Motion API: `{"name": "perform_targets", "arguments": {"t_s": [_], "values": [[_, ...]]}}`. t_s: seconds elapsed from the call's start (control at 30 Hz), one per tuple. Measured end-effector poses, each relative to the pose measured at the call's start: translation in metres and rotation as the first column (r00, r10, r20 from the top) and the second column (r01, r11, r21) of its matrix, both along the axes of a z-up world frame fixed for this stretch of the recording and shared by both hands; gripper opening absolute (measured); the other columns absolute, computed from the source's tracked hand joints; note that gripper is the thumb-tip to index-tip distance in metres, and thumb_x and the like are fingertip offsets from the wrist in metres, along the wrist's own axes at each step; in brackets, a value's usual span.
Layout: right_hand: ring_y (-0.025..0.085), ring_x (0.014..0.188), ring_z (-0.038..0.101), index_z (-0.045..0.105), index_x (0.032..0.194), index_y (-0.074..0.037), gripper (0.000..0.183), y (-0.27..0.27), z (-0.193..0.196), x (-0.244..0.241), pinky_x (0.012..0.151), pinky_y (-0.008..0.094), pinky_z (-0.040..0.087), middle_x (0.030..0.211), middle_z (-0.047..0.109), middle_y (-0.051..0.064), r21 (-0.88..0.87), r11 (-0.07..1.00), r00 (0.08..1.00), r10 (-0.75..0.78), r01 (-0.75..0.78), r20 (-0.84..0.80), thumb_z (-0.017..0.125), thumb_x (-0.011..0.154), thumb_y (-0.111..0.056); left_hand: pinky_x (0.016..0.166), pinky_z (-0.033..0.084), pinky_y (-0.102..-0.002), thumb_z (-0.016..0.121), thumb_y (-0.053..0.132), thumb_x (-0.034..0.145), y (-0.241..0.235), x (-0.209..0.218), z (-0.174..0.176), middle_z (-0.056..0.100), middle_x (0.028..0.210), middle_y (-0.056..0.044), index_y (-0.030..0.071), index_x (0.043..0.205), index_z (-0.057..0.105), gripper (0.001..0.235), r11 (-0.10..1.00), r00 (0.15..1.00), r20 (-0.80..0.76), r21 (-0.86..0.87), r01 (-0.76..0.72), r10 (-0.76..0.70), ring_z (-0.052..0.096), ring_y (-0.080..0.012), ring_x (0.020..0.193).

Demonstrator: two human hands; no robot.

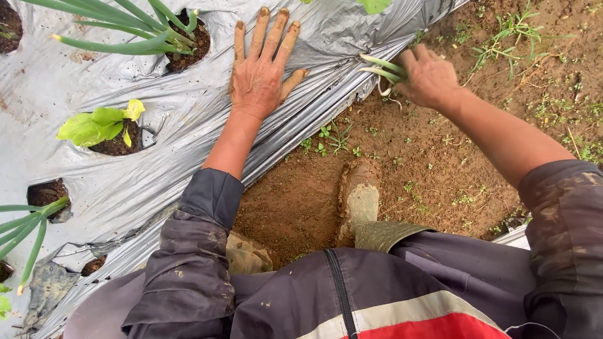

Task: The person removes weeds by hand from around onion and leafy green plants growing through holes in a plastic mulch sheet. The person pulls weeds from the soil beside the mulch and from between plant bases, then discards them on the ground.

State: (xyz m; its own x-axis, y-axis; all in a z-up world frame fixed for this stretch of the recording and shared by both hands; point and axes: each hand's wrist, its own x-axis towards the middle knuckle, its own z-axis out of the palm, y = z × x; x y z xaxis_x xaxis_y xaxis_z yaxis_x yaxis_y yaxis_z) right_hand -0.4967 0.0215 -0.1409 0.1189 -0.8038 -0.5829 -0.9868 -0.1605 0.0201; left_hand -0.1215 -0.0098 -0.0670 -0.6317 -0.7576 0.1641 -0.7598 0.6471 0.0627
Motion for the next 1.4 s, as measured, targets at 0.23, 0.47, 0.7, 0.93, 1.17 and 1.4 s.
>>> {"name": "perform_targets", "arguments": {"t_s": [0.23, 0.47, 0.7, 0.93, 1.17, 1.4], "values": [[0.016, 0.081, 0.048, 0.051, 0.108, -0.016, 0.021, 0.028, -0.039, 0.002, 0.067, 0.025, 0.049, 0.101, 0.045, 0.005, 0.008, 0.912, 0.905, 0.406, -0.411, 0.129, 0.041, 0.109, -0.034, 0.119, 0.017, -0.068, 0.085, 0.043, 0.116, 0.001, 0.000, 0.000, 0.027, 0.166, -0.015, 0.007, 0.165, 0.042, 0.074, 1.000, 1.000, -0.016, 0.012, -0.007, 0.008, 0.020, -0.0403, 0.151], [0.039, 0.155, 0.031, 0.047, 0.131, -0.024, 0.042, 0.064, -0.044, 0.026, 0.125, 0.046, 0.031, 0.164, 0.032, 0.017, 0.239, 0.840, 0.873, 0.456, -0.486, 0.172, 0.034, 0.103, -0.052, 0.117, 0.018, -0.069, 0.085, 0.042, 0.115, 0.001, 0.000, -0.002, 0.030, 0.165, -0.017, 0.006, 0.163, 0.044, 0.074, 1.000, 0.999, -0.033, -0.001, 0.001, -0.001, 0.024, -0.0421, 0.150], [0.030, 0.144, 0.046, 0.038, 0.153, -0.008, 0.051, 0.060, -0.059, 0.027, 0.118, 0.041, 0.037, 0.153, 0.048, 0.015, 0.142, 0.753, 0.765, 0.641, -0.643, 0.066, 0.036, 0.104, -0.019, 0.117, 0.018, -0.069, 0.083, 0.040, 0.115, 0.000, 0.002, -0.004, 0.033, 0.164, -0.018, 0.006, 0.163, 0.043, 0.071, 1.000, 0.999, -0.044, 0.020, 0.002, -0.001, 0.026, -0.0414, 0.149], [0.019, 0.087, 0.061, 0.060, 0.124, -0.013, 0.037, 0.047, -0.040, 0.041, 0.084, 0.030, 0.056, 0.099, 0.061, 0.005, -0.227, 0.807, 0.787, 0.586, -0.545, 0.195, 0.047, 0.105, -0.043, 0.116, 0.018, -0.068, 0.086, 0.039, 0.112, 0.002, 0.001, -0.003, 0.036, 0.163, -0.017, 0.007, 0.162, 0.044, 0.073, 1.000, 0.998, -0.062, 0.014, 0.003, -0.002, 0.030, -0.0408, 0.148], [0.027, 0.102, 0.067, 0.061, 0.122, -0.012, 0.042, 0.066, -0.064, 0.075, 0.096, 0.041, 0.053, 0.109, 0.066, 0.009, -0.183, 0.875, 0.855, 0.480, -0.448, 0.200, 0.043, 0.108, -0.047, 0.116, 0.019, -0.067, 0.086, 0.040, 0.111, 0.000, 0.002, -0.004, 0.039, 0.163, -0.017, 0.008, 0.163, 0.040, 0.076, 1.000, 0.999, -0.054, 0.017, 0.002, -0.001, 0.033, -0.0414, 0.147], [0.014, 0.072, 0.048, 0.055, 0.101, -0.022, 0.013, 0.077, -0.043, 0.088, 0.067, 0.028, 0.041, 0.089, 0.054, 0.001, -0.453, 0.676, 0.641, 0.723, -0.582, 0.256, 0.052, 0.101, -0.035, 0.113, 0.025, -0.066, 0.087, 0.044, 0.109, 0.000, 0.003, -0.011, 0.045, 0.158, -0.016, 0.008, 0.159, 0.046, 0.074, 0.998, 0.998, -0.058, -0.056, -0.002, -0.001, 0.039, -0.0407, 0.143]]}}
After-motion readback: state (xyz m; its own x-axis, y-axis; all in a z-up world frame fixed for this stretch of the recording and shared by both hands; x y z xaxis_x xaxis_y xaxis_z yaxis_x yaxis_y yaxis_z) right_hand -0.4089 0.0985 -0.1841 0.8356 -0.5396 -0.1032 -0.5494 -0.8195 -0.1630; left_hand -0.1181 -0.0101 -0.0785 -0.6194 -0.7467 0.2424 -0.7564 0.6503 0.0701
